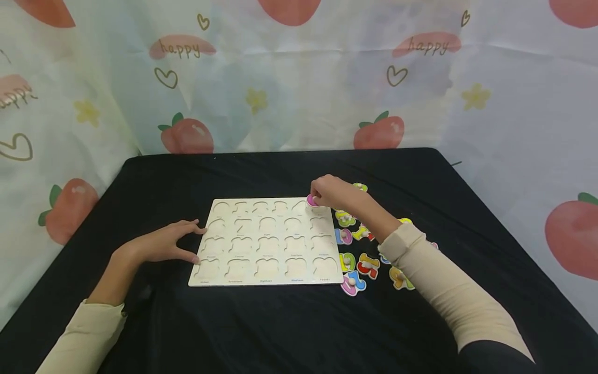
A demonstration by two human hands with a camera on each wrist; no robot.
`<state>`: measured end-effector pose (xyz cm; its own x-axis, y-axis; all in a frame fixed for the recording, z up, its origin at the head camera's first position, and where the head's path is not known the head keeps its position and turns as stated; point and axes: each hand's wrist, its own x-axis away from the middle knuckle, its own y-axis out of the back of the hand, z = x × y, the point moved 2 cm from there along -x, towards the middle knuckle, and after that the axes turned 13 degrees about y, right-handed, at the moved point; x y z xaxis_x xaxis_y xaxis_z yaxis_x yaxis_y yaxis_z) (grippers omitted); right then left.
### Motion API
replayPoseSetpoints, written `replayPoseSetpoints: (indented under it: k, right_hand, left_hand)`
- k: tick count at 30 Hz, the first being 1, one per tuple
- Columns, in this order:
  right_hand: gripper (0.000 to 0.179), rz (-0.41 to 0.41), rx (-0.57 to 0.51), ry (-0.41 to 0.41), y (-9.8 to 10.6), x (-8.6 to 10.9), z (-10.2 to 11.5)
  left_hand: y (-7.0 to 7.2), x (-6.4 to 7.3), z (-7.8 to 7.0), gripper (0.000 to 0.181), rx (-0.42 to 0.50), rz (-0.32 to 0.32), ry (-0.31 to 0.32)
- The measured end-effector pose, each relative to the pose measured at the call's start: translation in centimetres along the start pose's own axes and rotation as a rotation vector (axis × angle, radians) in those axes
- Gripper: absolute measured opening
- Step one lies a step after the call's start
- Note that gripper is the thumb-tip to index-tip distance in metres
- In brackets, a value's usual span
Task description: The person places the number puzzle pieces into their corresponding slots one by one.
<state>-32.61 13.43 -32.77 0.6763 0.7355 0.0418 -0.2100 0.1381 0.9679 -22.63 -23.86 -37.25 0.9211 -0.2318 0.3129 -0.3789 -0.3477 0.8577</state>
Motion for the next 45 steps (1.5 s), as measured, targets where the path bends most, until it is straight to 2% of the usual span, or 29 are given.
replayPoseSetpoints:
  k: [7, 23, 29, 41, 45]
  right_hand:
    - [0.006, 0.009, 0.015, 0.043, -0.3, -1.2, 0.9]
    - [0.010, 0.083, 0.022, 0.051, -1.4, -3.4, 2.0]
    - [0.010, 0.090, 0.008, 0.049, -1.6, -4.0, 2.4]
    - [0.010, 0.111, 0.046, 0.125, -2.0, -6.1, 3.4]
    - [0.012, 0.135, 0.052, 0.111, -2.3, -6.7, 3.7]
  left_hand:
    - [0.2, 0.1, 0.0, 0.078, 0.007, 0.000, -0.011]
    - [-0.2, 0.0, 0.3, 0.076, 0.016, -0.004, -0.007]
    - [0.1, -0.1, 0.4, 0.077, 0.008, -0.001, -0.026]
    - [0.1, -0.1, 0.2, 0.076, 0.007, 0.011, -0.019]
    - [0.1, -0.1, 0.0, 0.075, 0.009, 0.008, -0.022]
